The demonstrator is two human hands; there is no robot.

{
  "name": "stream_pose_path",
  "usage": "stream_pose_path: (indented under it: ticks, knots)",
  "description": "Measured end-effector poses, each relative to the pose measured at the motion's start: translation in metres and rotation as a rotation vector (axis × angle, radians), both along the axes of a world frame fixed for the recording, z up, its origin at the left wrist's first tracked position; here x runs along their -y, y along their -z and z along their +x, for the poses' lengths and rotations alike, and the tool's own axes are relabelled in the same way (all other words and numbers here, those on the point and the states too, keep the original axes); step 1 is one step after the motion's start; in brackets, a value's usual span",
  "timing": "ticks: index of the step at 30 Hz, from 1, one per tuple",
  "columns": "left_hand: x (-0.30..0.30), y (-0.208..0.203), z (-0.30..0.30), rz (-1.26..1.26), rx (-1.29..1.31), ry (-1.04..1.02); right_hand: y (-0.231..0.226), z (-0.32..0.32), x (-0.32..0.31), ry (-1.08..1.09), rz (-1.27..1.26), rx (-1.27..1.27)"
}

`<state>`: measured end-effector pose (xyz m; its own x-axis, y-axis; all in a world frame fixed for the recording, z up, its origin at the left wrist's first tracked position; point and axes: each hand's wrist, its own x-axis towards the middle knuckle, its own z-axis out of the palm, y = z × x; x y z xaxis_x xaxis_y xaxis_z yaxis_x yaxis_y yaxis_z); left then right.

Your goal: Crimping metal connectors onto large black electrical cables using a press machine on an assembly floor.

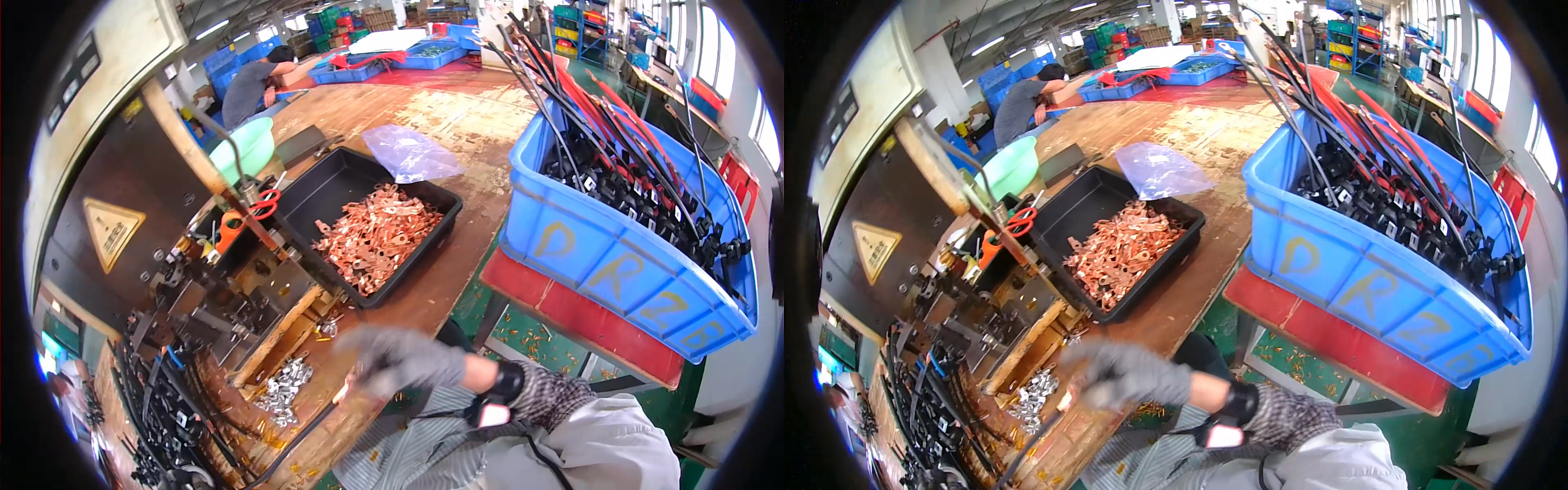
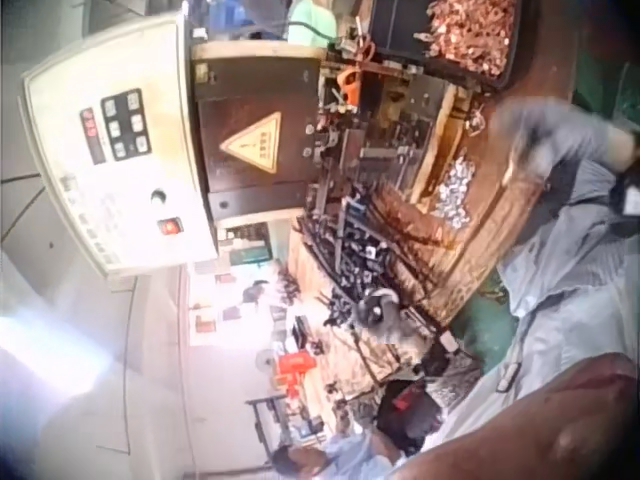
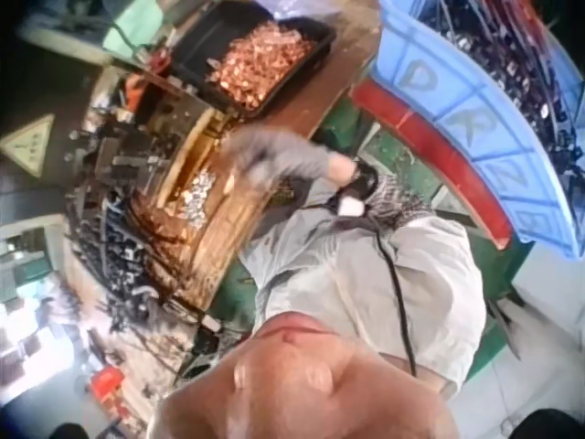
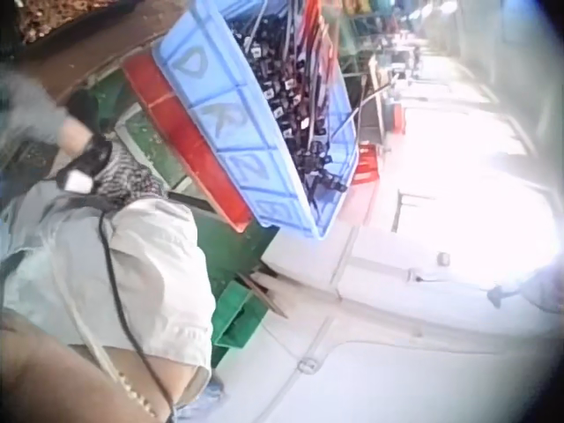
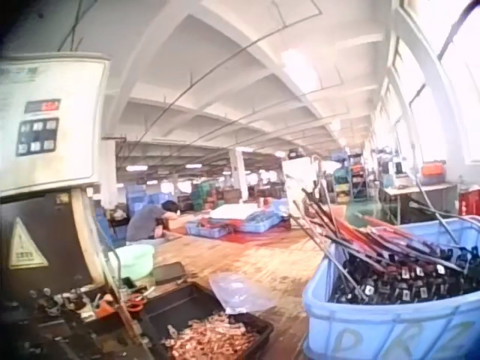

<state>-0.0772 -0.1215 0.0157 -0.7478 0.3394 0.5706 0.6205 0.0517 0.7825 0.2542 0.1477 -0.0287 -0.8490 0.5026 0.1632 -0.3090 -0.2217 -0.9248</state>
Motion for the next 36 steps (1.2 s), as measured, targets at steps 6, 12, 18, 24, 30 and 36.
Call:
stream_pose_path:
  ticks: [6,12,18,24,30,36]
  knots:
    - [-0.037,-0.046,0.096,0.41,-0.179,-0.285,0.024,-0.019,0.037,-0.134,0.298,0.069]
    - [-0.089,-0.021,0.145,0.437,-0.156,0.256,-0.049,-0.099,0.138,0.383,0.57,-0.274]
    - [-0.092,-0.037,0.176,0.166,-0.21,0.487,-0.019,-0.081,0.091,0.2,0.335,-0.185]
    - [-0.093,-0.037,0.166,-0.004,-0.667,0.817,-0.087,0.007,0.05,0.545,0.134,-0.189]
    - [-0.089,-0.027,0.15,-0.09,-0.784,0.93,-0.162,0.153,0.015,1.453,0.882,0.108]
    - [-0.108,0.068,0.065,-0.105,-0.2,1.106,-0.272,0.303,0.03,1.763,1.099,0.288]
